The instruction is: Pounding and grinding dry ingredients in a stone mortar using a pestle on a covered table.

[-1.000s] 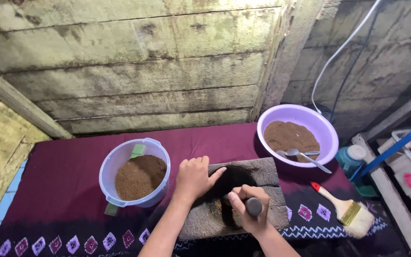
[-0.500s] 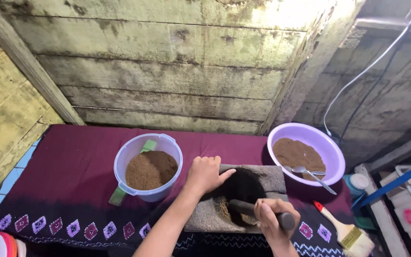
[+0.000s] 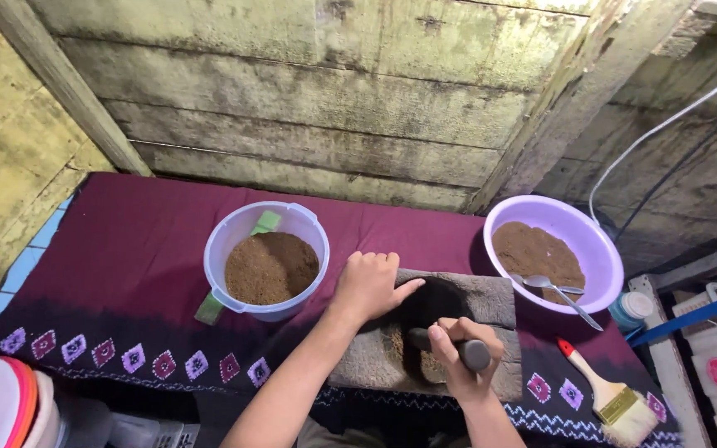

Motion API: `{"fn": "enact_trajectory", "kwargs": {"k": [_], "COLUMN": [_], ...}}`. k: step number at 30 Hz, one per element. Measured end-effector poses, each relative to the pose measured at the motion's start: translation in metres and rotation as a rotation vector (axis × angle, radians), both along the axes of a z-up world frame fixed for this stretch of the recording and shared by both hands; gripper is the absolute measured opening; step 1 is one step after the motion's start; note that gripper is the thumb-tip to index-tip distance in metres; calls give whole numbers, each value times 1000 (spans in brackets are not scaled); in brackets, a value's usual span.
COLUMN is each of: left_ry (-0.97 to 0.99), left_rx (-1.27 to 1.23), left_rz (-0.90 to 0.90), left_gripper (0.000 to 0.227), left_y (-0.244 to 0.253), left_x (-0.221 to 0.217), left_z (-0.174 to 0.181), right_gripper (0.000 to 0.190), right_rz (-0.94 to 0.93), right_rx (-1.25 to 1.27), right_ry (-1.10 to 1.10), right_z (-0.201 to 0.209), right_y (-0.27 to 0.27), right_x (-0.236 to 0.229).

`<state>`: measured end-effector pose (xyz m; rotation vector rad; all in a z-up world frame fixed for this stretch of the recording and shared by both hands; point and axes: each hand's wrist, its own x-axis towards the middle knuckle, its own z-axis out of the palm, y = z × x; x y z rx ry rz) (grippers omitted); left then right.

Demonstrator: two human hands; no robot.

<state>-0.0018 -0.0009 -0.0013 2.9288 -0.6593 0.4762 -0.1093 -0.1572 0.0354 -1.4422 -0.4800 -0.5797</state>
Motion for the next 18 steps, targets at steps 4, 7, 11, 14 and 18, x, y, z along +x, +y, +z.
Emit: {"fn": "enact_trajectory", "kwargs": {"k": [4,7,11,14,18], "left_ry": [10,55,38,70,-30], "left_rx": [0,-10,-20,-3,25], "left_rz": [-10,-7,-4,-7,1], "left_gripper": [67,67,67,68,67], "left_y": [1,1,1,3,3], "left_x": [2,1,-5,-12,-18], "left_z": [-3,1,6,6,2], "right_gripper": [44,41,37,31,26], "right_rz": [-3,41,148,156,388], "right_rx": [27,200,280,226,0], "right_ry": [-2,34,-86,-140,-71], "right_z": [-1,-12,7,31,55], "right_y": [-4,-15,-19,-24,-67], "right_x": [-2,-3,-11,-34,-22]}}
